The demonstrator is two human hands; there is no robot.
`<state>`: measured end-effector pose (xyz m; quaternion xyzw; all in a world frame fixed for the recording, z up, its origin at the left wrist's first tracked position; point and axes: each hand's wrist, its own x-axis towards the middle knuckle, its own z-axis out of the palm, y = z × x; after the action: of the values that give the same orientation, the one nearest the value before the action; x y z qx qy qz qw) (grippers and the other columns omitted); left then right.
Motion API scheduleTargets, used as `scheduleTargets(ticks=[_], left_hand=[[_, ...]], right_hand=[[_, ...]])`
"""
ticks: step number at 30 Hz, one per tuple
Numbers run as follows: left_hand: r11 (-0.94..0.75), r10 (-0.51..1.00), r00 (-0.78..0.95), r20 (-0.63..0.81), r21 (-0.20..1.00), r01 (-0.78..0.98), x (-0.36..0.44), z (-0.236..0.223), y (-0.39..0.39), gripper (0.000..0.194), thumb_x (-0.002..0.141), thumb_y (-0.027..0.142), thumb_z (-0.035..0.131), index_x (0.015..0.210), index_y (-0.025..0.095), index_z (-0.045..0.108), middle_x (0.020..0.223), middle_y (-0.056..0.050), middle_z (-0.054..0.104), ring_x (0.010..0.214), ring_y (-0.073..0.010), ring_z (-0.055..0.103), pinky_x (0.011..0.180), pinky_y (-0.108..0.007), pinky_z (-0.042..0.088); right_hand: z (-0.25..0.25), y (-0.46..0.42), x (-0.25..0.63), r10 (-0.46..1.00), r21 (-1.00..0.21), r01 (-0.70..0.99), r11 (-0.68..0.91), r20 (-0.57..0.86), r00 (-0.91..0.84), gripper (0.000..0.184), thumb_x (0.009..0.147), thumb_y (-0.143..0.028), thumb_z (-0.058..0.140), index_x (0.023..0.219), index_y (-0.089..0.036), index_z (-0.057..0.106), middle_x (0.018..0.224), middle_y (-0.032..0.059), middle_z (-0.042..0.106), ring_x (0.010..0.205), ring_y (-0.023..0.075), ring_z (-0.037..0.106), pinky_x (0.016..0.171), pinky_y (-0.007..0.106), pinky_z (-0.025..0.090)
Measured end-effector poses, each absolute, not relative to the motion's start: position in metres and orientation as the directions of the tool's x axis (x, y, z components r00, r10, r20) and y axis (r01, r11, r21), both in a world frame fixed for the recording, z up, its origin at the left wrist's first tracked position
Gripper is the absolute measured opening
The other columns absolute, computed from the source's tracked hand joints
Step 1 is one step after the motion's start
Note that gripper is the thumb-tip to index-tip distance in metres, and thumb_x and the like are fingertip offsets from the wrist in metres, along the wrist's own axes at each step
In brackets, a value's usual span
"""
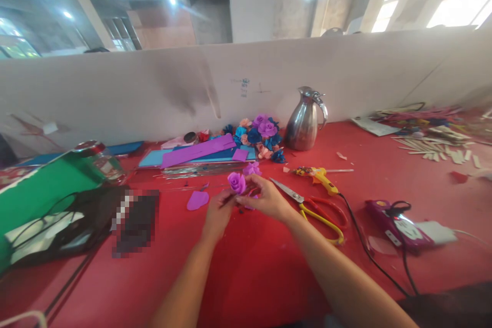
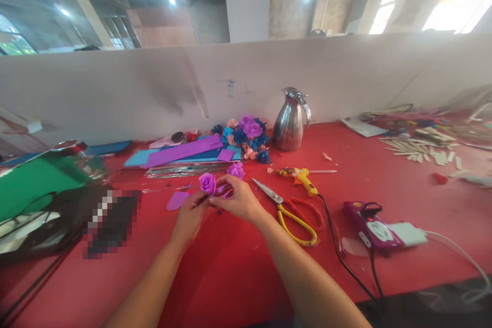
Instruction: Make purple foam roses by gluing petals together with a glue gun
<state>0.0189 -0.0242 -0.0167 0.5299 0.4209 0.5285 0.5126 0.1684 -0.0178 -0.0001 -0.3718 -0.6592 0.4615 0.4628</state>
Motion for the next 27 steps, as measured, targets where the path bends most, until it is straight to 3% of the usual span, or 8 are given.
scheduleTargets(ticks=[7,12,17,24,27], left_hand=[[-0.073,0.994,0.065,0.082,0.989,-0.132,0.017,-0.018,-0.022,0.019,0.067,0.035,0.071,0.065,0.016,0.069,0.06,-0.001,0.063,0.062,-0.0147,0.055,0.064,-0.026,0.044],[-0.101,0.981,0.16,0.113,0.992,-0.078,0.016,-0.021,-0.021,0.02,0.071,0.034,0.068,0.063,0.016,0.066,0.062,-0.001,0.061,0.064,-0.0143,0.054,0.066,-0.026,0.043],[-0.127,0.956,0.26,0.133,0.991,-0.038,0.012,-0.029,-0.02,0.019,0.075,0.034,0.065,0.069,0.017,0.07,0.067,-0.002,0.063,0.066,-0.0157,0.054,0.068,-0.027,0.043],[-0.178,0.956,0.242,0.167,0.984,0.023,0.009,-0.024,-0.021,0.023,0.078,0.034,0.062,0.062,0.018,0.064,0.065,-0.001,0.06,0.067,-0.0151,0.053,0.069,-0.026,0.042],[-0.185,0.952,0.25,0.175,0.982,0.02,0.009,-0.024,-0.022,0.023,0.078,0.035,0.062,0.062,0.018,0.064,0.066,-0.001,0.06,0.068,-0.0155,0.052,0.069,-0.027,0.042]], right_hand=[[0.002,-0.014,0.176,0.929,-0.977,-0.119,0.178,0.207,-0.307,0.027,0.072,-0.039,0.069,0.086,-0.018,0.058,0.084,0.0028,0.064,0.076,0.0159,0.062,0.068,0.028,0.048],[0.004,-0.014,0.174,0.904,-0.968,-0.218,0.124,0.201,-0.376,0.033,0.071,-0.048,0.069,0.079,-0.018,0.057,0.066,-0.0007,0.062,0.062,0.0148,0.061,0.062,0.029,0.048],[0.007,-0.016,0.175,0.892,-0.966,-0.238,0.1,0.194,-0.409,0.034,0.069,-0.049,0.071,0.075,-0.019,0.056,0.062,-0.0019,0.06,0.057,0.0135,0.059,0.057,0.027,0.046],[0.007,-0.017,0.172,0.9,-0.952,-0.3,0.056,0.178,-0.397,0.036,0.067,-0.049,0.073,0.076,-0.018,0.055,0.063,-0.0024,0.061,0.057,0.013,0.06,0.059,0.027,0.046],[0.006,-0.015,0.172,0.931,-0.946,-0.319,0.051,0.161,-0.329,0.04,0.067,-0.049,0.073,0.087,-0.02,0.055,0.066,-0.0033,0.062,0.057,0.0118,0.06,0.059,0.026,0.045]])
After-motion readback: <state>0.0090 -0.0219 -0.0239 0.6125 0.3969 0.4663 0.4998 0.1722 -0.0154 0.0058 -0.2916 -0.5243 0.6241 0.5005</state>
